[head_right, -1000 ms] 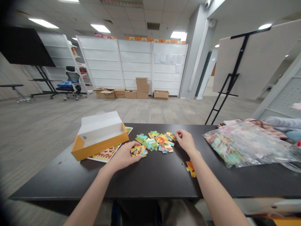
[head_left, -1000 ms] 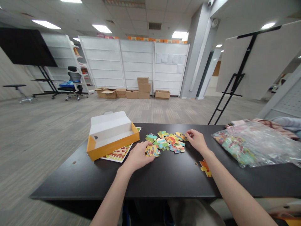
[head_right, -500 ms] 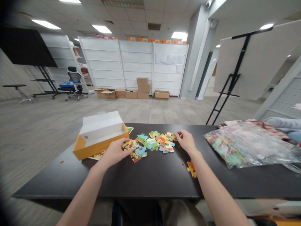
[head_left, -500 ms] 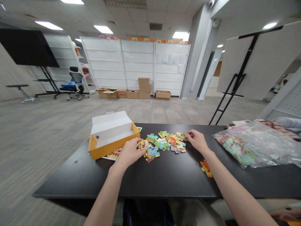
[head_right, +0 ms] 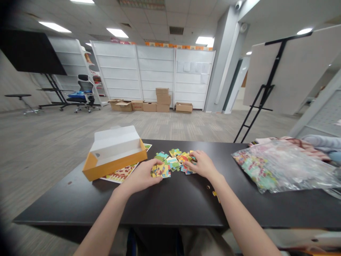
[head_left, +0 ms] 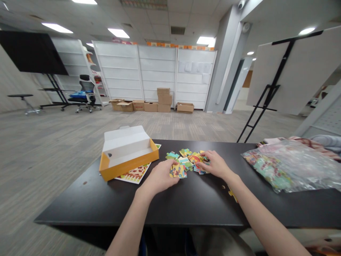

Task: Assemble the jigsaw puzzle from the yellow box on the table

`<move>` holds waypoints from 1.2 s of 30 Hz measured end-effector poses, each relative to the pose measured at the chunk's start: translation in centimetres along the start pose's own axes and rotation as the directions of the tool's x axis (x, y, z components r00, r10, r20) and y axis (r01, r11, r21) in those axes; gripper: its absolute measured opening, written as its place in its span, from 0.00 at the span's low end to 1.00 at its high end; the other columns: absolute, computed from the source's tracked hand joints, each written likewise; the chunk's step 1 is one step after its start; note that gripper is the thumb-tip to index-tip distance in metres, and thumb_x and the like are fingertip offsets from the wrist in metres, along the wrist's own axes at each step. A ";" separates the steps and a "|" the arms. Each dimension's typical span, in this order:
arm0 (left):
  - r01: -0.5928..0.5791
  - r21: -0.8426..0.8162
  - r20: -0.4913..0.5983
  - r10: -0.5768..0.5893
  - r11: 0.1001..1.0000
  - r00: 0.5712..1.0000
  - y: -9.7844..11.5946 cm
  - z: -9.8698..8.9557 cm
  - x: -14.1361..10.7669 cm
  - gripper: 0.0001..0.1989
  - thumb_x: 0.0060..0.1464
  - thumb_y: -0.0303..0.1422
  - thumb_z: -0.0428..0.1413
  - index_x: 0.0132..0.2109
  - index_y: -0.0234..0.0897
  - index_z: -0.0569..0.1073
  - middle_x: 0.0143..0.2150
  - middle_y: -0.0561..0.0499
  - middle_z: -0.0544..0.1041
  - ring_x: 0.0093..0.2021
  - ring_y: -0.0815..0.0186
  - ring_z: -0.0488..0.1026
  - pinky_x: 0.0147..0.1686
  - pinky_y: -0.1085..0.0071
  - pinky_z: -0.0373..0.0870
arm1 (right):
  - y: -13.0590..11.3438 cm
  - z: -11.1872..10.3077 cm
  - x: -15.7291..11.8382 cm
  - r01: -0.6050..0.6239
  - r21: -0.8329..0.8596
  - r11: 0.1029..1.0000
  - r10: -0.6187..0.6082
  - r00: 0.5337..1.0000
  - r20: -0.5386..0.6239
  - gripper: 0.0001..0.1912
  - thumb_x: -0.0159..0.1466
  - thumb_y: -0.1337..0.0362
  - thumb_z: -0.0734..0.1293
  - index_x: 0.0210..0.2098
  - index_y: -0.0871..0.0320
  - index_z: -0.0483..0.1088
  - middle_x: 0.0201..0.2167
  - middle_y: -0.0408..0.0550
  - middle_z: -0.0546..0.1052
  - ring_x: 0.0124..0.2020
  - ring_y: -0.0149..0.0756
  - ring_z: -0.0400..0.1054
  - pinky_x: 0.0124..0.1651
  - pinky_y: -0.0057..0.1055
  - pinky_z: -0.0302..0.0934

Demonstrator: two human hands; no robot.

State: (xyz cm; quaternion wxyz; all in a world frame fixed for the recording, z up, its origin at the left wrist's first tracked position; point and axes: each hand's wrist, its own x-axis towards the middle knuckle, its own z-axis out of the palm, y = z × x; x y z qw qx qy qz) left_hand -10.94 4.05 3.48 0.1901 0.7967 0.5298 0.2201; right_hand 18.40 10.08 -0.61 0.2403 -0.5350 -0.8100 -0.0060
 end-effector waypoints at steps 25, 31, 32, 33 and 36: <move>-0.040 0.093 0.277 0.012 0.995 0.961 3.0 1.6 0.7 0.26 0.48 0.34 0.64 0.56 0.42 0.72 0.57 0.45 0.74 0.59 0.50 0.70 0.58 0.57 0.66 | 0.8 -3.1 -0.1 -0.206 0.797 0.567 0.288 0.957 0.043 0.25 0.51 0.46 0.77 0.39 0.57 0.74 0.38 0.50 0.82 0.38 0.40 0.76 0.44 0.38 0.70; -0.108 0.134 0.263 0.070 0.985 0.962 3.1 1.9 1.2 0.25 0.48 0.32 0.63 0.56 0.41 0.73 0.58 0.44 0.74 0.59 0.51 0.70 0.58 0.58 0.66 | 1.0 -4.2 -1.2 -0.103 0.886 0.452 0.372 0.925 -0.082 0.25 0.49 0.50 0.80 0.40 0.56 0.76 0.45 0.52 0.82 0.46 0.43 0.76 0.52 0.40 0.69; -0.101 0.140 0.269 0.060 0.985 0.961 3.2 1.9 1.2 0.25 0.48 0.32 0.63 0.55 0.41 0.73 0.58 0.44 0.74 0.59 0.51 0.70 0.57 0.59 0.67 | 0.8 -4.6 -1.4 -0.076 0.892 0.446 0.383 0.917 -0.113 0.24 0.49 0.51 0.80 0.40 0.55 0.77 0.47 0.52 0.81 0.48 0.43 0.75 0.53 0.41 0.69; -0.091 0.146 0.277 0.048 0.985 0.960 3.3 1.9 1.3 0.25 0.48 0.32 0.64 0.55 0.41 0.73 0.58 0.44 0.74 0.59 0.51 0.71 0.57 0.59 0.67 | 0.4 -5.0 -1.7 -0.057 0.894 0.445 0.387 0.912 -0.135 0.23 0.48 0.51 0.80 0.40 0.55 0.77 0.49 0.52 0.81 0.50 0.44 0.75 0.54 0.41 0.69; -0.070 0.166 0.300 0.017 0.984 0.954 3.6 1.7 1.4 0.26 0.47 0.33 0.65 0.55 0.42 0.73 0.57 0.45 0.75 0.57 0.51 0.72 0.56 0.61 0.68 | -1.2 -6.1 -2.1 -0.051 0.880 0.472 0.344 0.930 -0.131 0.22 0.49 0.53 0.80 0.39 0.56 0.78 0.53 0.54 0.78 0.51 0.46 0.74 0.55 0.42 0.69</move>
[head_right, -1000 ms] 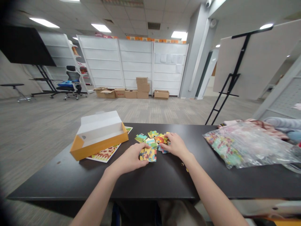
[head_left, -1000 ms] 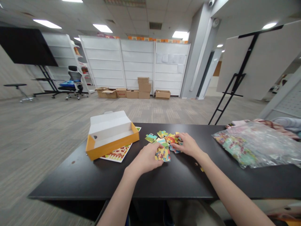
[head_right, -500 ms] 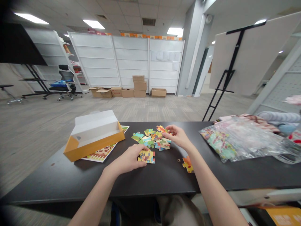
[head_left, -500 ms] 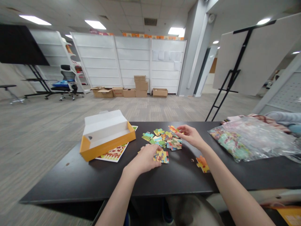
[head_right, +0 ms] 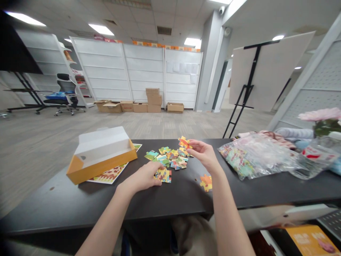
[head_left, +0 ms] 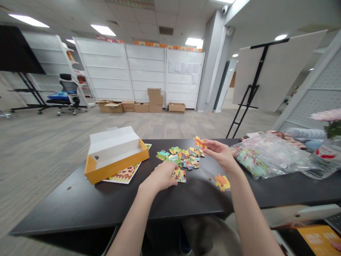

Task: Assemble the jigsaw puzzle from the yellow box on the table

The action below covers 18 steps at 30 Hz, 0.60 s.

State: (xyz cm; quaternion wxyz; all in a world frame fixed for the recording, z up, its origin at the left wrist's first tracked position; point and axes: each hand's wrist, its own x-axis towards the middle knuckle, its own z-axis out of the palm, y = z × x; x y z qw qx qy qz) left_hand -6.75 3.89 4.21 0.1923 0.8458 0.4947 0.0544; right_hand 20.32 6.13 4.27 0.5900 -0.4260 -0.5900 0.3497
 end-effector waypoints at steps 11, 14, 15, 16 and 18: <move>0.036 0.019 -0.025 -0.036 0.999 0.999 -1.5 0.0 -1.1 0.24 0.49 0.39 0.63 0.54 0.39 0.74 0.54 0.42 0.76 0.56 0.49 0.73 0.53 0.59 0.69 | -0.2 0.1 -3.5 -0.056 -0.521 0.852 0.101 0.993 0.058 0.17 0.54 0.54 0.73 0.40 0.56 0.78 0.45 0.53 0.81 0.36 0.41 0.77 0.41 0.37 0.74; 0.023 -0.028 -0.041 -0.024 0.999 0.999 -2.3 -0.2 -1.9 0.23 0.51 0.39 0.62 0.54 0.40 0.73 0.55 0.44 0.76 0.57 0.51 0.72 0.55 0.60 0.68 | 0.1 -1.1 -4.4 -0.085 -0.620 0.780 0.158 0.985 0.062 0.17 0.55 0.51 0.72 0.40 0.55 0.78 0.40 0.52 0.82 0.32 0.42 0.77 0.37 0.36 0.72; 0.022 -0.042 -0.044 -0.023 0.999 0.999 -2.6 -0.3 -2.1 0.23 0.51 0.39 0.62 0.54 0.40 0.73 0.56 0.44 0.76 0.57 0.51 0.71 0.55 0.60 0.67 | 0.2 -1.7 -4.6 -0.095 -0.663 0.743 0.151 0.988 0.029 0.17 0.56 0.50 0.72 0.39 0.54 0.78 0.38 0.52 0.83 0.32 0.43 0.77 0.36 0.37 0.71; 0.022 -0.053 -0.045 -0.025 0.998 0.999 -3.0 -0.3 -2.4 0.23 0.51 0.39 0.62 0.54 0.40 0.73 0.56 0.44 0.76 0.57 0.52 0.71 0.56 0.60 0.67 | 0.5 -2.2 -4.6 -0.117 -0.710 0.694 0.143 0.989 -0.024 0.17 0.55 0.49 0.71 0.38 0.53 0.78 0.37 0.52 0.83 0.33 0.45 0.77 0.35 0.37 0.70; 0.025 -0.065 -0.052 -0.029 0.998 0.998 -3.8 -0.4 -2.8 0.22 0.51 0.38 0.62 0.53 0.40 0.73 0.55 0.45 0.76 0.58 0.52 0.70 0.56 0.60 0.66 | 1.3 -3.4 -4.6 -0.197 -0.794 0.575 0.129 0.980 -0.150 0.17 0.55 0.48 0.72 0.36 0.53 0.79 0.33 0.53 0.82 0.33 0.48 0.77 0.33 0.37 0.68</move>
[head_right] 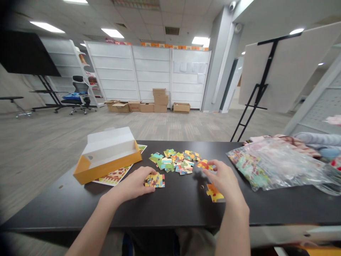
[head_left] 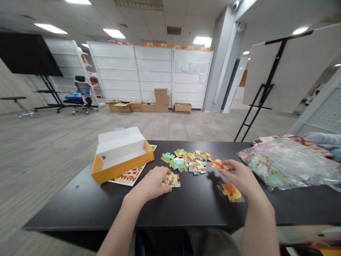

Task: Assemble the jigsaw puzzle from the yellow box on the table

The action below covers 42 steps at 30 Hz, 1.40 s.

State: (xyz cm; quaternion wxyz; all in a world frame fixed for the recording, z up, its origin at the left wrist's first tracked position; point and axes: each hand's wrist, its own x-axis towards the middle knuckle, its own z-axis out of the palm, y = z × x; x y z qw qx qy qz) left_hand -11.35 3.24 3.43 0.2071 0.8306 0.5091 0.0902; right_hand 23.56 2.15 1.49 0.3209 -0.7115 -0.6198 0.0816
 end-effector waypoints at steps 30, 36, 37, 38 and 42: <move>-0.089 -0.035 0.004 0.089 0.995 0.996 2.0 1.1 1.3 0.23 0.50 0.39 0.64 0.53 0.41 0.74 0.55 0.45 0.76 0.56 0.53 0.72 0.56 0.61 0.67 | -1.5 4.6 5.6 -0.037 -0.298 0.954 0.057 0.997 0.059 0.21 0.64 0.58 0.65 0.55 0.58 0.73 0.56 0.64 0.74 0.55 0.57 0.69 0.54 0.48 0.63; -0.082 -0.025 0.032 0.083 0.996 0.996 2.3 1.0 1.2 0.22 0.50 0.39 0.63 0.53 0.42 0.75 0.55 0.46 0.77 0.57 0.53 0.72 0.55 0.61 0.68 | -1.0 6.4 5.6 0.046 -0.275 0.960 0.004 0.984 0.178 0.33 0.65 0.55 0.66 0.67 0.57 0.59 0.64 0.63 0.68 0.65 0.57 0.59 0.62 0.52 0.55; -0.081 -0.019 0.034 0.081 0.997 0.996 2.4 0.9 1.2 0.21 0.50 0.38 0.63 0.52 0.42 0.75 0.55 0.46 0.77 0.57 0.53 0.72 0.55 0.61 0.68 | -0.9 6.6 5.7 0.057 -0.269 0.961 -0.008 0.983 0.181 0.31 0.66 0.56 0.65 0.66 0.57 0.60 0.63 0.63 0.69 0.65 0.57 0.60 0.62 0.51 0.55; -0.080 -0.010 0.034 0.080 0.997 0.996 2.4 0.9 1.2 0.21 0.50 0.38 0.63 0.52 0.42 0.75 0.54 0.46 0.77 0.56 0.53 0.72 0.55 0.61 0.68 | -0.9 6.6 5.7 0.065 -0.267 0.962 -0.016 0.983 0.183 0.29 0.66 0.57 0.65 0.65 0.57 0.62 0.62 0.62 0.70 0.64 0.56 0.62 0.61 0.51 0.56; -0.064 0.021 0.019 0.064 0.998 0.998 2.0 0.9 1.3 0.21 0.49 0.39 0.63 0.51 0.42 0.75 0.53 0.46 0.77 0.56 0.52 0.72 0.55 0.61 0.68 | -0.6 6.4 5.9 0.052 -0.271 0.961 -0.011 0.988 0.151 0.22 0.64 0.59 0.67 0.57 0.57 0.69 0.54 0.59 0.76 0.55 0.52 0.69 0.56 0.44 0.59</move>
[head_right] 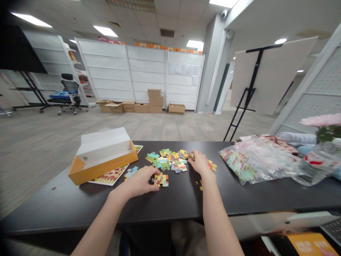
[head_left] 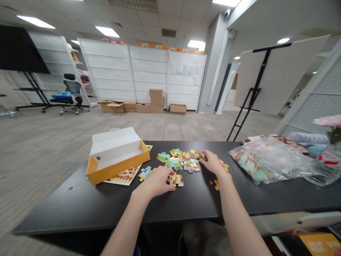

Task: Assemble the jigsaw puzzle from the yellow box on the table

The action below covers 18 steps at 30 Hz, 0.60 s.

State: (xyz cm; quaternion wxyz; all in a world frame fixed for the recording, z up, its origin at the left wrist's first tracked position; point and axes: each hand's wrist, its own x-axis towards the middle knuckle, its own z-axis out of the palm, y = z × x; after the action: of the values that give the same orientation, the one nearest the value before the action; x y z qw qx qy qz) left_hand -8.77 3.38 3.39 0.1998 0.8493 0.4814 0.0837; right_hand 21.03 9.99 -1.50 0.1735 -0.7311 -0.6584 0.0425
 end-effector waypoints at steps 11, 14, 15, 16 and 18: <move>0.112 0.175 -0.063 -0.103 0.978 0.993 1.2 -0.2 0.3 0.37 0.42 0.55 0.65 0.55 0.39 0.72 0.48 0.39 0.78 0.51 0.42 0.74 0.49 0.56 0.68 | 1.6 -4.0 -4.2 0.138 0.235 0.962 -0.097 0.979 -0.178 0.17 0.58 0.58 0.70 0.46 0.56 0.74 0.45 0.53 0.78 0.42 0.44 0.74 0.48 0.38 0.66; 0.108 0.251 -0.087 -0.089 0.962 0.992 2.0 0.1 0.5 0.36 0.43 0.58 0.63 0.51 0.37 0.73 0.46 0.37 0.79 0.51 0.42 0.75 0.51 0.54 0.67 | 1.7 -4.2 -4.8 0.125 0.234 0.964 -0.100 0.988 -0.115 0.14 0.58 0.63 0.69 0.44 0.55 0.75 0.45 0.52 0.79 0.43 0.44 0.75 0.49 0.38 0.66; 0.105 0.261 -0.091 -0.084 0.959 0.992 2.1 0.2 0.5 0.36 0.44 0.59 0.62 0.51 0.37 0.73 0.46 0.37 0.79 0.51 0.42 0.75 0.51 0.54 0.67 | 1.7 -4.1 -4.9 0.117 0.229 0.966 -0.099 0.991 -0.087 0.14 0.57 0.65 0.69 0.44 0.55 0.76 0.45 0.52 0.79 0.43 0.44 0.75 0.49 0.38 0.66; 0.102 0.266 -0.091 -0.080 0.959 0.993 2.2 0.3 0.5 0.36 0.44 0.60 0.62 0.51 0.37 0.74 0.46 0.36 0.79 0.51 0.42 0.75 0.51 0.54 0.67 | 1.7 -4.0 -4.9 0.111 0.223 0.968 -0.101 0.993 -0.057 0.14 0.57 0.67 0.69 0.43 0.55 0.76 0.45 0.51 0.79 0.42 0.43 0.75 0.49 0.38 0.66; 0.100 0.272 -0.090 -0.078 0.957 0.993 2.3 0.4 0.5 0.37 0.43 0.60 0.62 0.51 0.37 0.74 0.45 0.36 0.79 0.50 0.42 0.75 0.51 0.54 0.67 | 1.7 -3.7 -4.9 0.105 0.209 0.972 -0.107 0.994 0.001 0.15 0.56 0.70 0.68 0.43 0.54 0.76 0.45 0.51 0.80 0.41 0.42 0.75 0.49 0.36 0.66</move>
State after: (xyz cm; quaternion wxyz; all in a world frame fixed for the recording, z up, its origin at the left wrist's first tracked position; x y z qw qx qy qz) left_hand -6.52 2.68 3.99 0.0643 0.8424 0.5335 0.0398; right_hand 23.07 4.35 0.67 0.2471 -0.6725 -0.6895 0.1063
